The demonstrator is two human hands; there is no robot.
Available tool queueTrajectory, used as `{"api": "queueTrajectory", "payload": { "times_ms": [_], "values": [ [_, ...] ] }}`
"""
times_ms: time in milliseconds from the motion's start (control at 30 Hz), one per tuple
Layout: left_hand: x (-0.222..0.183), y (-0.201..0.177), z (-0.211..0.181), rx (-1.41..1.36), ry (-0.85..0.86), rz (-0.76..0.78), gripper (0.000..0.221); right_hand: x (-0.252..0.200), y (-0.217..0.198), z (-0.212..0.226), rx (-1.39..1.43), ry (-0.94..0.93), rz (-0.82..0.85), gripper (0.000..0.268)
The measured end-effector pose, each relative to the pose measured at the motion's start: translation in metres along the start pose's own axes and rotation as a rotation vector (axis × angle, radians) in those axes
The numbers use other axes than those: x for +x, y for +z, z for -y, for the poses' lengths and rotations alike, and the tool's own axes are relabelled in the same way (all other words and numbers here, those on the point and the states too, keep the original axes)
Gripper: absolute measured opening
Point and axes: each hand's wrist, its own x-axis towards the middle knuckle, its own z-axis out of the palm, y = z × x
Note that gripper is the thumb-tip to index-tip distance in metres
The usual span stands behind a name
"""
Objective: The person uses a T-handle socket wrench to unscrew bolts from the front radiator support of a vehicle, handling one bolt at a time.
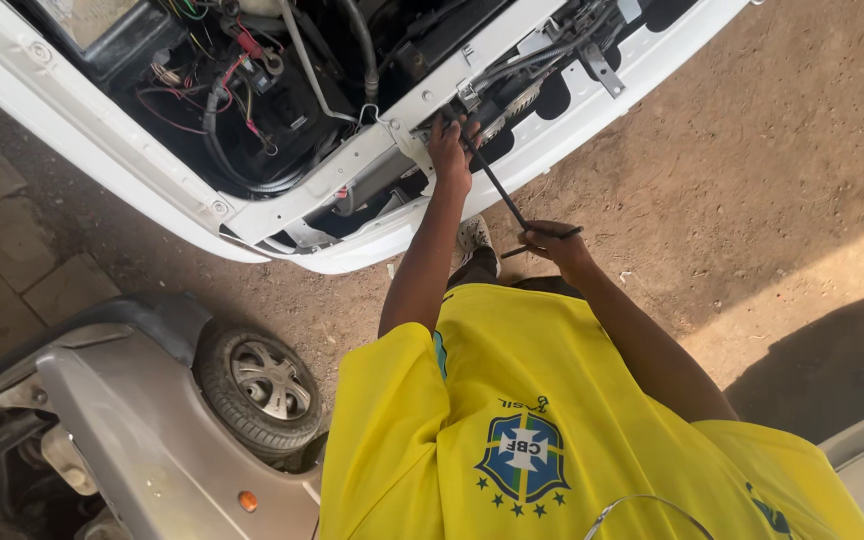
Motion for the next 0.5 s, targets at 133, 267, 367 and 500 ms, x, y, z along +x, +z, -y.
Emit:
{"api": "queueTrajectory", "payload": {
  "times_ms": [133, 267, 367, 500],
  "values": [
    [0.004, -0.007, 0.004, -0.039, 0.051, 0.045, 0.031, 0.002, -0.009, -0.003, 0.075, 0.078, 0.051, 0.029],
    [-0.001, -0.001, 0.014, -0.056, 0.070, 0.105, 0.023, 0.002, -0.021, -0.014, 0.193, 0.131, 0.067, 0.025],
    [-0.001, 0.010, 0.015, -0.094, 0.095, 0.052, 0.019, 0.024, -0.010, -0.007, 0.348, 0.197, 0.002, 0.040],
    [0.006, 0.020, 0.018, -0.059, 0.201, -0.024, 0.022, 0.007, -0.016, -0.006, 0.277, 0.183, -0.285, 0.063]
  ]
}}
